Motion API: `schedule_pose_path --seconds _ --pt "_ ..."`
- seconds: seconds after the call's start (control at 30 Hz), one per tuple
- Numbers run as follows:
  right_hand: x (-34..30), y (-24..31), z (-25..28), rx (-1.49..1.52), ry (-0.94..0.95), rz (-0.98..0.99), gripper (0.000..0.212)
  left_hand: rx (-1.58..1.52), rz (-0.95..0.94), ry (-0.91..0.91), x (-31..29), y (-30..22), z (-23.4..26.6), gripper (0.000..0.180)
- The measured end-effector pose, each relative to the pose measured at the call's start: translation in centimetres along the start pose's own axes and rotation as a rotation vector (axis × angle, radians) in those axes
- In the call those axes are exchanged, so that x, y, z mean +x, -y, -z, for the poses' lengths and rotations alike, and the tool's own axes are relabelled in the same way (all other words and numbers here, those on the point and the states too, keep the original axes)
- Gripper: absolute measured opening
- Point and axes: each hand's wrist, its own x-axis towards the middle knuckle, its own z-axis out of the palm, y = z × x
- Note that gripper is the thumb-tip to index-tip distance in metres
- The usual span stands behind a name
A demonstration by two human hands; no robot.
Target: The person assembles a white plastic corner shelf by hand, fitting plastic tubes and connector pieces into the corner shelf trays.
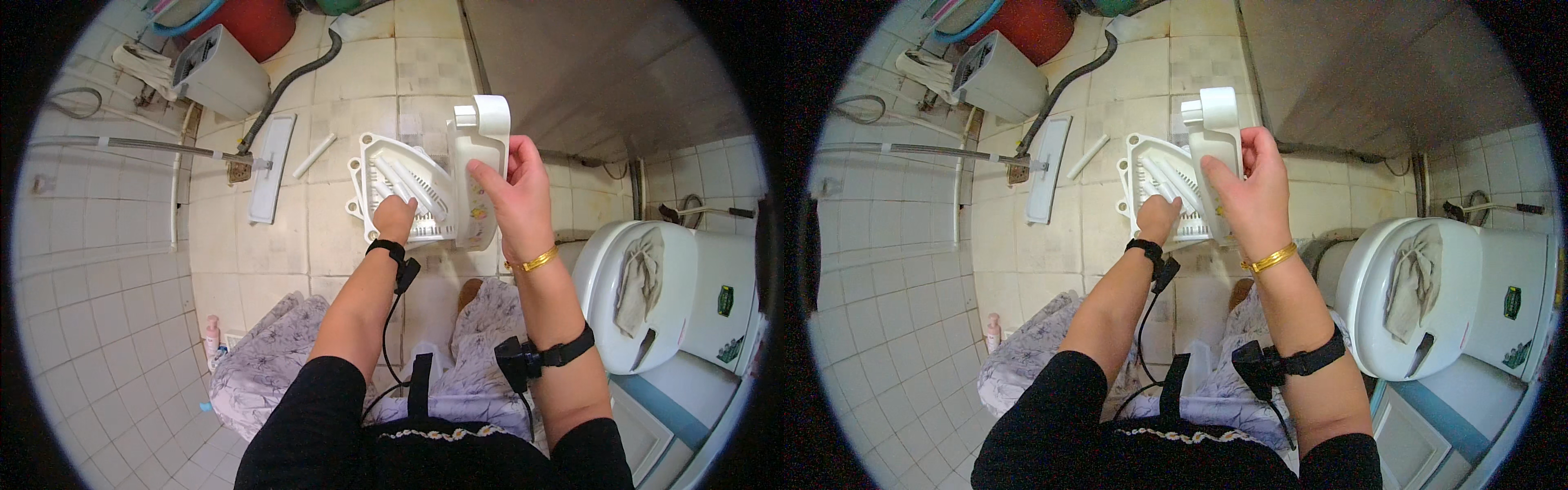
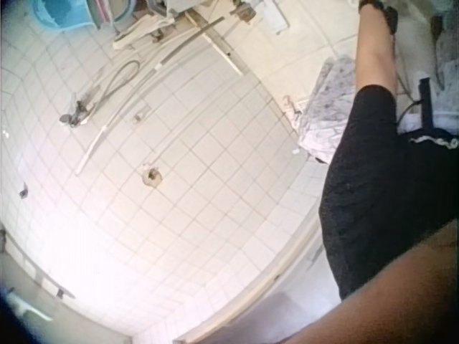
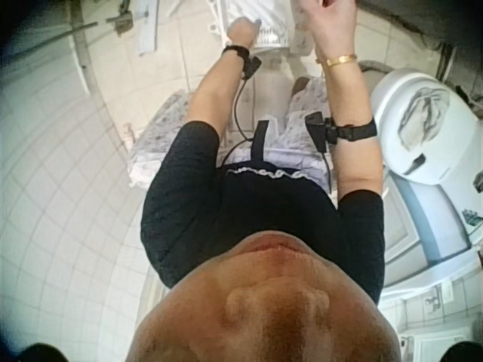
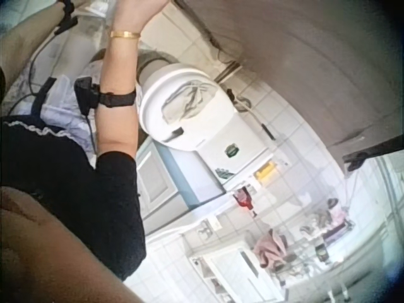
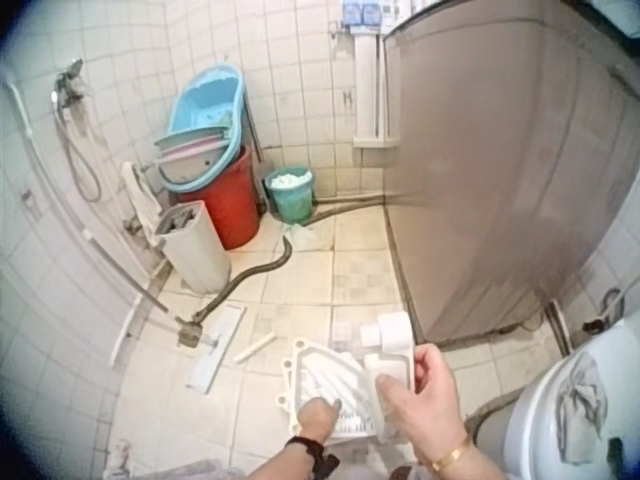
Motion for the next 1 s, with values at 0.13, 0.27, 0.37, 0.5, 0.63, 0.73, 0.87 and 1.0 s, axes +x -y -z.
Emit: schedule_pose_path --seconds 0.13,0.27,0.37,0.5,0.63,0.73,0.87,1.0 --pt "-0.8 1.4 0.5 0.038 -0.015 -0.02 0.034 0.001 -0.05 0.035 -2.9 -1.0 3.4 0.061" --pt "-1.7 3.9 0.9 0.113 -0.133 -0.055 0.048 -0.002 -0.234 -0.088 -7.1 -3.9 12.6 0.049" --pt "-3.5 5.0 0.7 0.166 -0.136 -0.022 0.056 -0.094 -0.478 -0.226 -12.2 -5.0 20.5 0.046" --pt "-6.5 5.2 2.2 0.147 -0.088 -0.068 0.056 -0.169 -0.649 -0.313 -23.3 -8.1 28.4 0.045" --pt "-9.3 4.9 2.7 0.054 -0.016 -0.051 0.054 -0.165 -0.77 -0.385 -30.1 -8.6 30.9 0.045" --pt "-12.0 6.3 1.9 0.103 0.021 -0.055 0.051 -0.141 -0.83 -0.453 -32.3 -6.9 31.7 0.042" --pt "-13.5 6.3 1.3 0.083 0.063 -0.04 0.049 -0.056 -0.92 -0.589 -34.0 -5.0 32.8 0.04" --pt "-13.7 6.1 0.9 0.054 0.045 -0.02 0.049 -0.049 -0.908 -0.612 -35.3 -4.9 33.8 0.038"
